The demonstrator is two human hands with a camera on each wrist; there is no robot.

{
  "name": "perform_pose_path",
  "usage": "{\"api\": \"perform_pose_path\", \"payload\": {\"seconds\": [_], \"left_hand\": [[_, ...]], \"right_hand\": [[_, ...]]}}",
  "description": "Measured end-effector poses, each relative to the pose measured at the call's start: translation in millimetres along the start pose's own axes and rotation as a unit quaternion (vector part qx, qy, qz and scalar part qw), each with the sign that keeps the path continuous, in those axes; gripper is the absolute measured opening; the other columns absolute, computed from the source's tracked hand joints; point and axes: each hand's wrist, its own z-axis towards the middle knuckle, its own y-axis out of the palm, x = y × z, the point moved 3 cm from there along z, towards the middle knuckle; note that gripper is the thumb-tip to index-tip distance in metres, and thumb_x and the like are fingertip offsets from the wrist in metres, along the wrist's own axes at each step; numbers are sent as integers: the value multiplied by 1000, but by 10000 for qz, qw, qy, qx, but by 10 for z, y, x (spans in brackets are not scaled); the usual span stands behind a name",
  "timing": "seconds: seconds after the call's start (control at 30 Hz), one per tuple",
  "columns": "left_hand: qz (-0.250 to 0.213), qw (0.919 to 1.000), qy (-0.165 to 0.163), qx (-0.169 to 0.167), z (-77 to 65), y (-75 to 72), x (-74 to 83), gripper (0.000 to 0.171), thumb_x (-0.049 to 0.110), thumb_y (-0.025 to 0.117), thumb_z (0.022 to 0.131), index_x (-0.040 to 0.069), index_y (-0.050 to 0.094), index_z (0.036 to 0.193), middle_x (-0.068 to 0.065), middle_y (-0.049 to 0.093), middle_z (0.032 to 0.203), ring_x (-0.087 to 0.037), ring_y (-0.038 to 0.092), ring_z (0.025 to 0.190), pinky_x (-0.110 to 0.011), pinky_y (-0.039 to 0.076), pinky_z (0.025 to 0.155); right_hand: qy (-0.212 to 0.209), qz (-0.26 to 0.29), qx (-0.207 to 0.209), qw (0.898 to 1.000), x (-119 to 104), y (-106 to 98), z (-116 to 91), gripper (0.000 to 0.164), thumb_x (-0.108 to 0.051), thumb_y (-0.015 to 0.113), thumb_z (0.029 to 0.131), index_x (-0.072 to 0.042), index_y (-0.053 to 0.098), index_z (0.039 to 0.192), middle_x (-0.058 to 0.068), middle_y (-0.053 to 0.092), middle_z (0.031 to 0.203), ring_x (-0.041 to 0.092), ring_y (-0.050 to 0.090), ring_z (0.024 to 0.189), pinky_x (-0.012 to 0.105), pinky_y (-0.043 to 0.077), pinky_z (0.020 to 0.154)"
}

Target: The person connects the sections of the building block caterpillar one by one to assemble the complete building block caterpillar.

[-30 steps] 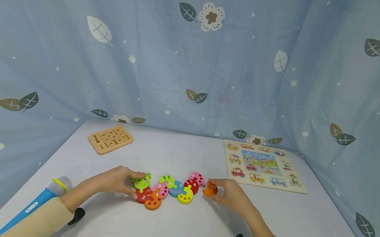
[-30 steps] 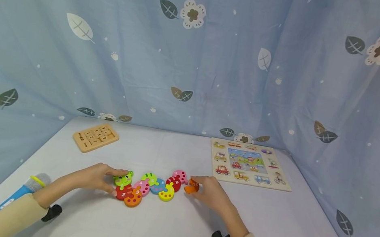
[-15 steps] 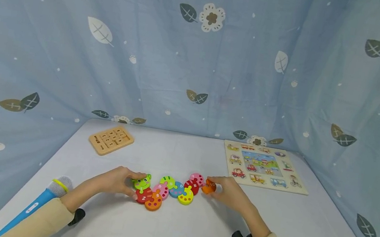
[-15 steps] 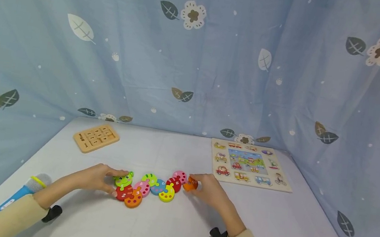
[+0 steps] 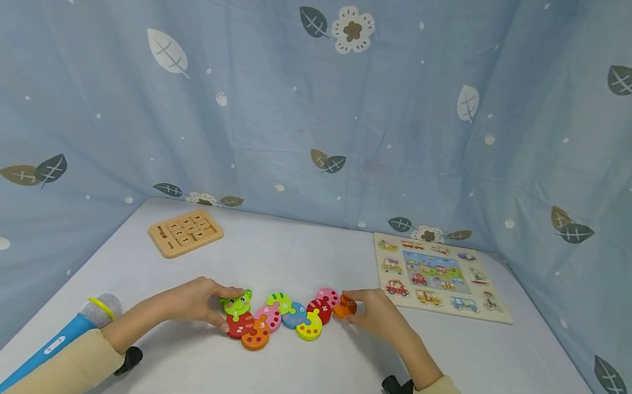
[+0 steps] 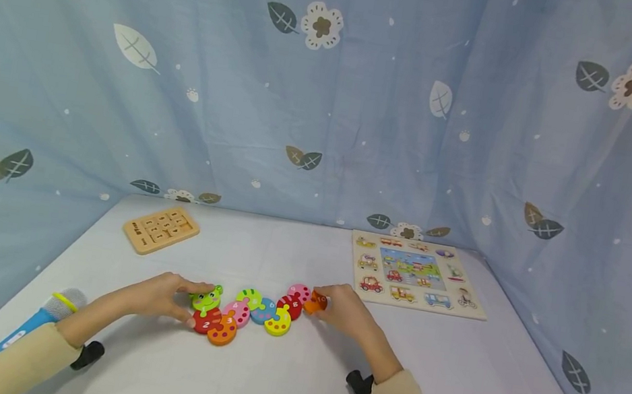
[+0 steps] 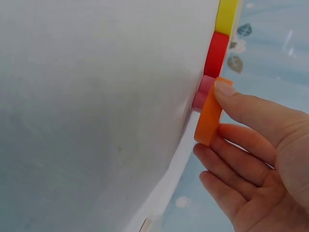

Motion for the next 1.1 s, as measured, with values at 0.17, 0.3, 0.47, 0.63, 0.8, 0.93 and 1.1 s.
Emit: {"api": "perform_pose_path", "payload": {"seconds": [0.17, 0.3, 0.47, 0.63, 0.8, 0.93, 1.1], "left_hand": [[4, 10000, -12, 1, -4, 7, -3, 78, 39, 83, 71, 6, 56, 136, -10, 53, 139, -36, 44, 131, -53, 38, 104], [14, 10000, -23, -25, -14, 14, 7, 78, 39, 83, 71, 6, 55, 136, -11, 53, 139, -36, 43, 131, -53, 38, 104], [29, 10000, -9, -78, -7, 11, 20, 77, 38, 83, 72, 6, 55, 136, -10, 52, 140, -36, 43, 131, -53, 38, 104], [119, 9997, 123, -159, 52, 1, 24, 75, 37, 82, 74, 7, 54, 137, -10, 50, 141, -35, 43, 132, -51, 38, 105], [195, 9991, 215, -312, 147, -16, 28, 74, 35, 82, 75, 7, 55, 137, -8, 51, 141, -34, 43, 132, -51, 38, 105], [233, 9986, 202, -420, 226, -40, 20, 71, 31, 83, 74, 8, 56, 136, -6, 52, 140, -34, 44, 131, -51, 38, 105], [263, 9981, 180, -524, 292, -63, 1, 70, 29, 83, 74, 11, 56, 136, -5, 51, 141, -33, 43, 132, -51, 38, 106]], "right_hand": [[17, -15, -74, 10000, 4, 15, 18, 43, -7, 79, 79, 3, 66, 119, 14, 67, 118, 30, 62, 111, 41, 52, 91], [4, -90, -162, 9998, 13, 49, 33, 43, -9, 81, 78, 3, 67, 117, 15, 67, 116, 28, 64, 105, 38, 55, 87], [61, -220, -198, 9995, 24, 65, 40, 43, -10, 81, 78, 3, 68, 116, 15, 69, 113, 23, 65, 97, 34, 56, 82], [181, -330, -177, 9991, 37, 48, 19, 41, -10, 81, 77, 2, 69, 115, 15, 69, 111, 20, 64, 89, 31, 57, 77], [365, -293, -158, 9988, 48, 25, -20, 41, -10, 82, 77, 2, 69, 114, 14, 70, 108, 18, 60, 82, 27, 55, 70], [502, -251, -105, 9984, 67, 31, -43, 41, -11, 83, 76, 1, 70, 113, 14, 70, 110, 19, 62, 87, 29, 56, 74], [615, -280, -21, 9977, 70, 48, -71, 41, -11, 83, 75, 1, 70, 112, 12, 71, 106, 19, 62, 87, 31, 57, 79]]}}
